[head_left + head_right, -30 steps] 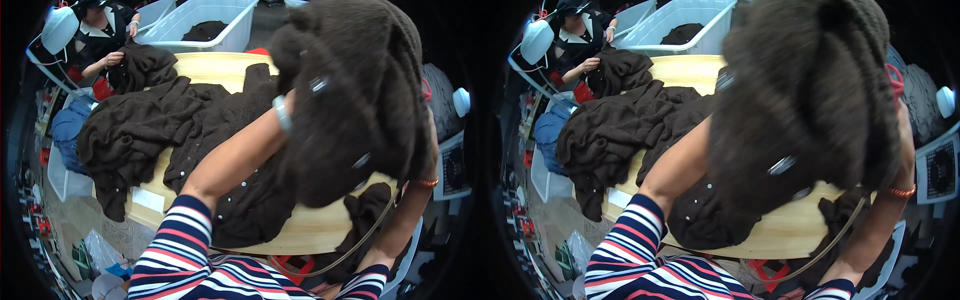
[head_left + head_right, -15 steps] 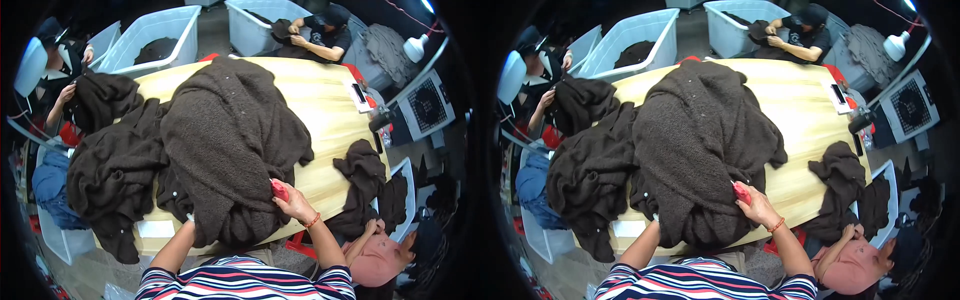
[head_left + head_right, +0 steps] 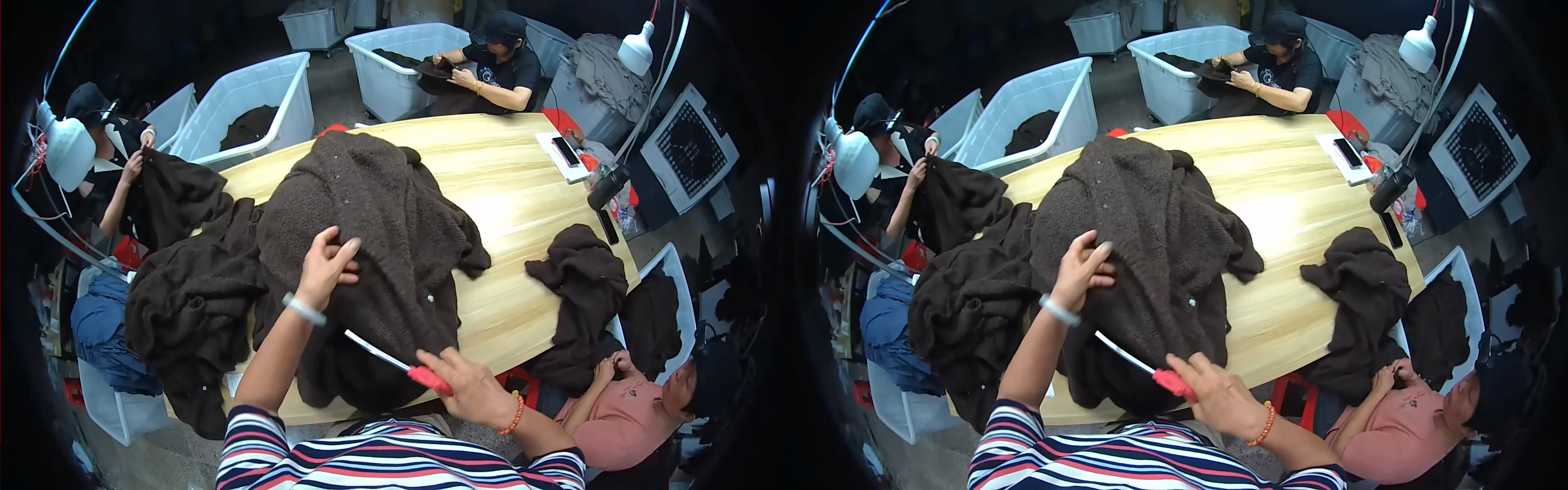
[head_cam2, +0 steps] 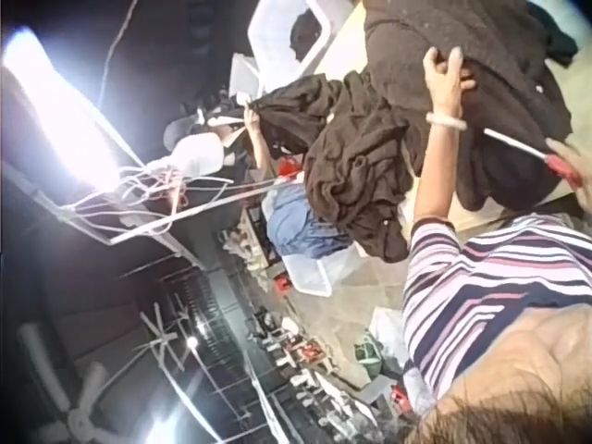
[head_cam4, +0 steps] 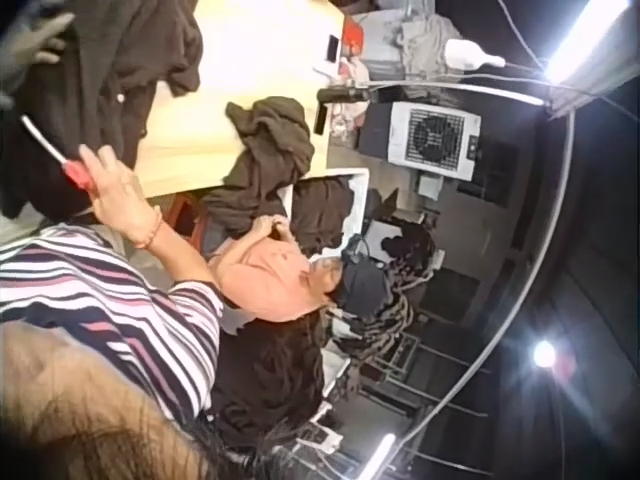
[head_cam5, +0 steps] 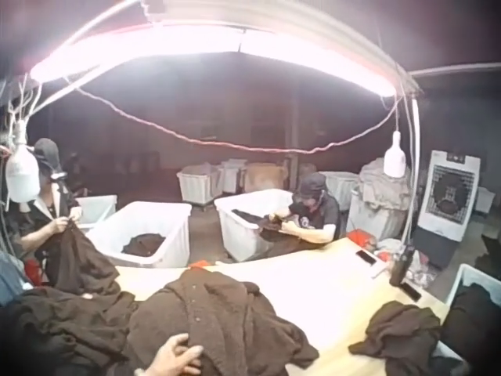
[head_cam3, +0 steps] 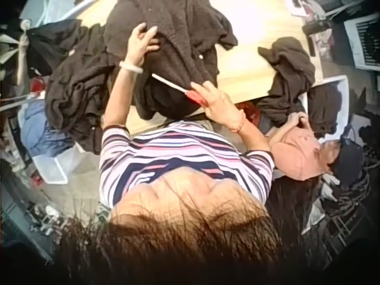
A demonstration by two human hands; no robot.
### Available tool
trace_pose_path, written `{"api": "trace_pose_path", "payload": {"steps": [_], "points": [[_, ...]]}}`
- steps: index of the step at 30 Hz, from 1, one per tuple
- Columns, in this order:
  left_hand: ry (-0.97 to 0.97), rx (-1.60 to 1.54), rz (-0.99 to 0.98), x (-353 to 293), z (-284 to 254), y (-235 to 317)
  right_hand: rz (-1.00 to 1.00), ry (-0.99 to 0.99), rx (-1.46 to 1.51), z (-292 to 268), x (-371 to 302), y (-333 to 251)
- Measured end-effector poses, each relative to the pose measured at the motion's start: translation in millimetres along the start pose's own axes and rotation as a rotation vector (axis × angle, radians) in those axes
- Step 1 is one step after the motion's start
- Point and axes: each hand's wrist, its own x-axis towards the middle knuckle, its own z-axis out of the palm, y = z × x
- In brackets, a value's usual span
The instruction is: Trimming loose threads and excess material from brown fabric items using scissors.
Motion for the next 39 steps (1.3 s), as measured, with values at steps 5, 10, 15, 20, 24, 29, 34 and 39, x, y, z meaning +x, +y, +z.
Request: {"api": "trace_pose_path", "payload": {"steps": [5,10,15,20,24,29,34,39], "points": [[0.054,0.051,0.077,40.5,9.3,-23.7,-0.051,-0.324,0.095,6.3,-26.6,13.1],[0.055,0.067,0.263,-28.1,13.3,-30.4,-0.072,-0.118,0.194,6.1,-51.8,59.7],[0.051,-0.309,0.236,-28.8,5.3,-40.5,0.075,-0.105,0.034,-33.9,-34.2,49.2],[-0.044,-0.587,0.158,3.8,21.0,-40.6,-0.022,0.037,-0.043,-38.3,-6.5,42.0],[-0.030,-0.477,0.203,7.8,29.4,-60.5,0.032,0.120,-0.027,-30.4,8.2,34.3],[0.069,-0.392,0.162,5.3,36.7,-88.9,0.191,0.054,-0.177,-20.8,30.6,22.1],[0.061,-0.405,0.173,5.3,34.6,-100.5,0.198,0.079,-0.239,-20.5,65.3,16.5],[0.020,-0.380,0.189,5.0,34.5,-101.5,0.171,0.117,-0.250,-27.2,103.4,12.8]]}}
